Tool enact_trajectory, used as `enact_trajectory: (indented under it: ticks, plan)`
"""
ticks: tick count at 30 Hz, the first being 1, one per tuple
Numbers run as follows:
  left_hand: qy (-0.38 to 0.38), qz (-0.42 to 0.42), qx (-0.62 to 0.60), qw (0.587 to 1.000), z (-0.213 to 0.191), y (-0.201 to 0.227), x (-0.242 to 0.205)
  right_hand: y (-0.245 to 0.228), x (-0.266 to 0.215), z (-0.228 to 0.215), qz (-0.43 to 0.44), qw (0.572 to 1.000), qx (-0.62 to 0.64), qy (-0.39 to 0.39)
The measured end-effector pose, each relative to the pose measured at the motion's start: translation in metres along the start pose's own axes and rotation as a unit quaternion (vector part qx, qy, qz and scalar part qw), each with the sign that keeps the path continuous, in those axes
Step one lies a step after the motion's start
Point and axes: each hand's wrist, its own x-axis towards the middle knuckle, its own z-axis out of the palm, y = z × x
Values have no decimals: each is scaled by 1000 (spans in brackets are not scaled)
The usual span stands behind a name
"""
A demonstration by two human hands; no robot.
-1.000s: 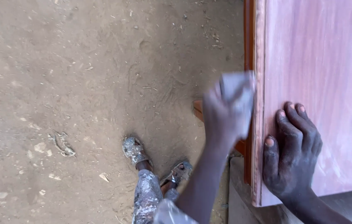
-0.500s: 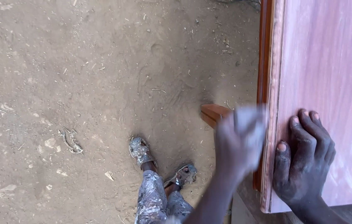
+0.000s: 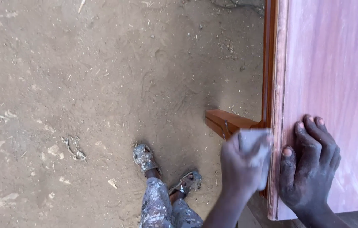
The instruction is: Sanding the edges and corners of a wooden table top using a piece of sandpaper to achieve a smooth finish.
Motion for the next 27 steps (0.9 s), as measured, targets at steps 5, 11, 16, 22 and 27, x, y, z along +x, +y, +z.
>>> enact_trajectory:
  ticks: [5,11,16,22,27]
  plan:
    - [46,94,123,987,29,73,61,-1,0,2,11,1000,3,1]
    - [61,171,172,968,38,86,83,16,47,6,18,998,52,-10]
    - [38,15,82,996,30,70,56,48,156,43,55,997,34,43]
    - [79,115,134,981,60,138,127,40,192,49,64,997,28,17]
    - [4,10,-107,994,19,25,75,43,200,55,92,994,39,32]
